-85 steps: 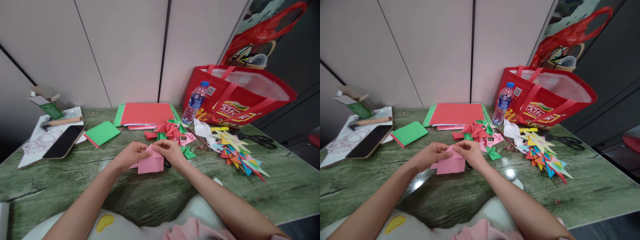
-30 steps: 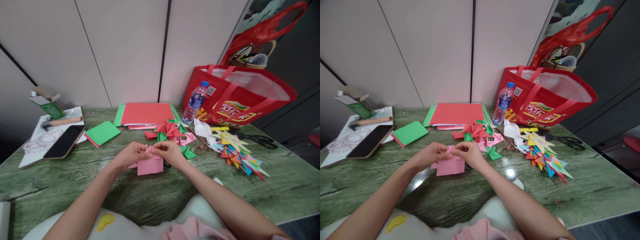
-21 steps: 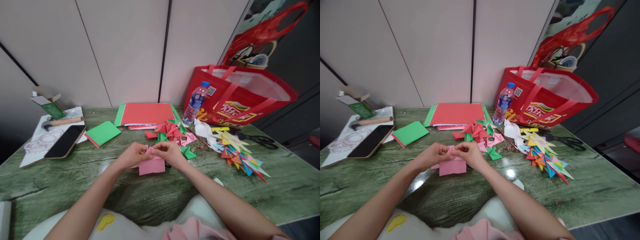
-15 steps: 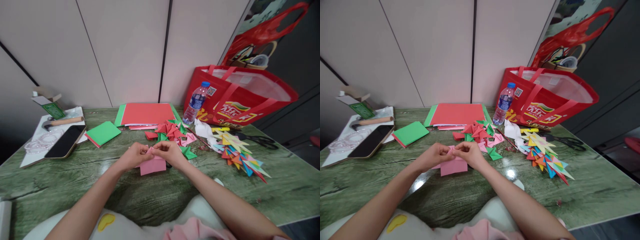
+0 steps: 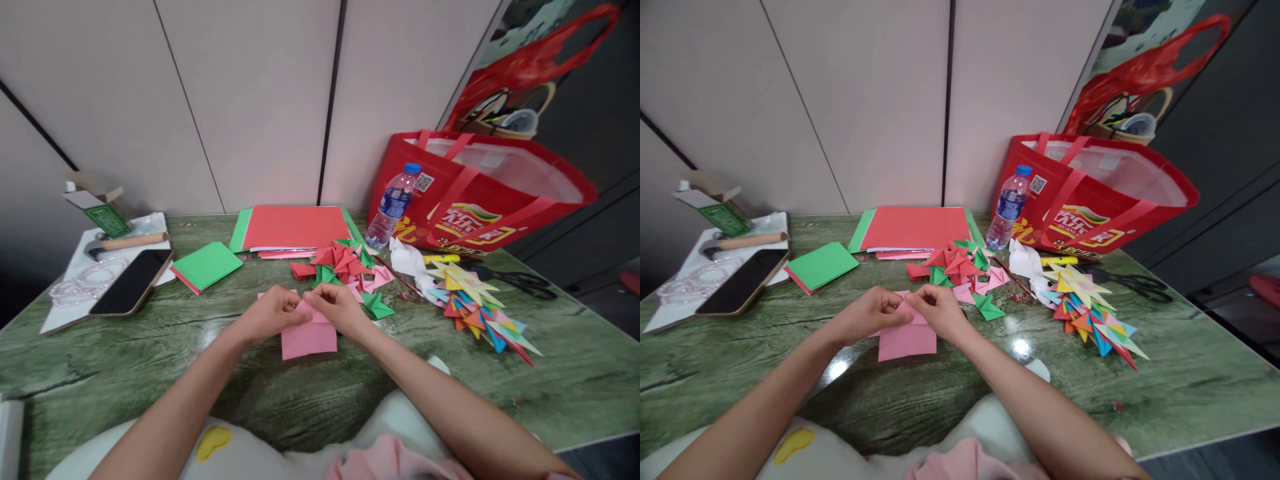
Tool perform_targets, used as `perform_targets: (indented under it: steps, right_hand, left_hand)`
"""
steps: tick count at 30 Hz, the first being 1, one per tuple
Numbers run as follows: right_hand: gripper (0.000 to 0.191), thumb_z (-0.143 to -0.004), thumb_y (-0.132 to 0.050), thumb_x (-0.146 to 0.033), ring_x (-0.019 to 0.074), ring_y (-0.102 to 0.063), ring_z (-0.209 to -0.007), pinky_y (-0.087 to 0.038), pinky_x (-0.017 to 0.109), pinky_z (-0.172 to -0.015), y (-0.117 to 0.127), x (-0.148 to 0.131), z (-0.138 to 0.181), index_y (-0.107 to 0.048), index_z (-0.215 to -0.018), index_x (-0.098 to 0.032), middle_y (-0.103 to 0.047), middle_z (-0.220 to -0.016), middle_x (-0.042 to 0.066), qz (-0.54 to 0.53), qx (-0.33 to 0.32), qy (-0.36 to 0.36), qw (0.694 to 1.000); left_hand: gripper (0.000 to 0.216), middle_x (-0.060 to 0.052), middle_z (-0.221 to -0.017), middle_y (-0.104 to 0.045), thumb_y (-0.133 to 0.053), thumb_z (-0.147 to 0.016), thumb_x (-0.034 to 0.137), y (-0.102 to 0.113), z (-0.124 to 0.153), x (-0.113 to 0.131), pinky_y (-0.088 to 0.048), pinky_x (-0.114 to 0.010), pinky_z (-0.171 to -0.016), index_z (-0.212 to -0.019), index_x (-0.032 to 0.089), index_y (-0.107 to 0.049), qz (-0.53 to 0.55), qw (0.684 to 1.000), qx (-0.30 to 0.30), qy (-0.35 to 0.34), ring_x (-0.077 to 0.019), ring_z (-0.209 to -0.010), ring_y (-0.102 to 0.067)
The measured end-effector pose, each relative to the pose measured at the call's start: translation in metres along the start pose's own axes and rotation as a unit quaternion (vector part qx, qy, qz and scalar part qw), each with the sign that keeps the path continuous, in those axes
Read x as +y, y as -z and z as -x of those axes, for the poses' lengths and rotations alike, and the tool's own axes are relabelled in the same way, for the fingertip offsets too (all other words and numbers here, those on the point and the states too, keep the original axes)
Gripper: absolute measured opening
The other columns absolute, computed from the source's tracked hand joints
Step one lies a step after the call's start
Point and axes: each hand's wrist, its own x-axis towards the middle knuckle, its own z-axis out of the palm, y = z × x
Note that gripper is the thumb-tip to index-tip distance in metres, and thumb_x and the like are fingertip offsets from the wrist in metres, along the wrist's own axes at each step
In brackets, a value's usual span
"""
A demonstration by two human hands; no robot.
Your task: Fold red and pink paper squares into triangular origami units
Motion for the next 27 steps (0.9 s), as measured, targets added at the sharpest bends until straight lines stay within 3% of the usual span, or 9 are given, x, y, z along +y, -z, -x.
perform_targets:
  steps: [7,14,27]
  right_hand:
    - [0.023,-0.066,-0.063,-0.038,0.0098,-0.051,-0.057,-0.037,0.022,-0.054,0.002,0.003,0.000,-0.061,-0.075,-0.016,-0.059,-0.068,-0.001,-0.080,-0.060,-0.019,0.995]
    - [0.025,-0.063,-0.065,-0.038,0.0091,-0.049,-0.053,-0.037,0.021,-0.049,0.004,0.009,-0.001,-0.062,-0.071,-0.015,-0.059,-0.063,-0.001,-0.088,-0.024,-0.037,0.995]
    - [0.022,-0.063,-0.066,-0.035,0.0084,-0.048,-0.051,-0.035,0.021,-0.048,0.003,0.007,0.000,-0.062,-0.070,-0.014,-0.059,-0.061,-0.001,-0.099,-0.009,-0.039,0.994]
  left_hand:
    - [0.034,0.008,-0.048,-0.028,-0.060,-0.063,0.039,0.009,-0.002,-0.005,-0.013,-0.019,-0.041,-0.050,0.015,-0.039,0.070,0.992,0.071,0.074,-0.0048,-0.043,-0.021]
    - [0.038,0.007,-0.046,-0.034,-0.060,-0.063,0.045,0.010,-0.003,-0.005,-0.020,-0.018,-0.041,-0.050,0.014,-0.043,0.154,0.982,0.058,0.092,-0.0046,-0.042,-0.027]
    - [0.032,0.008,-0.041,-0.039,-0.068,-0.056,0.033,0.008,-0.004,-0.006,-0.018,-0.017,-0.039,-0.047,0.013,-0.045,0.172,0.974,0.088,0.114,-0.0030,-0.038,-0.028]
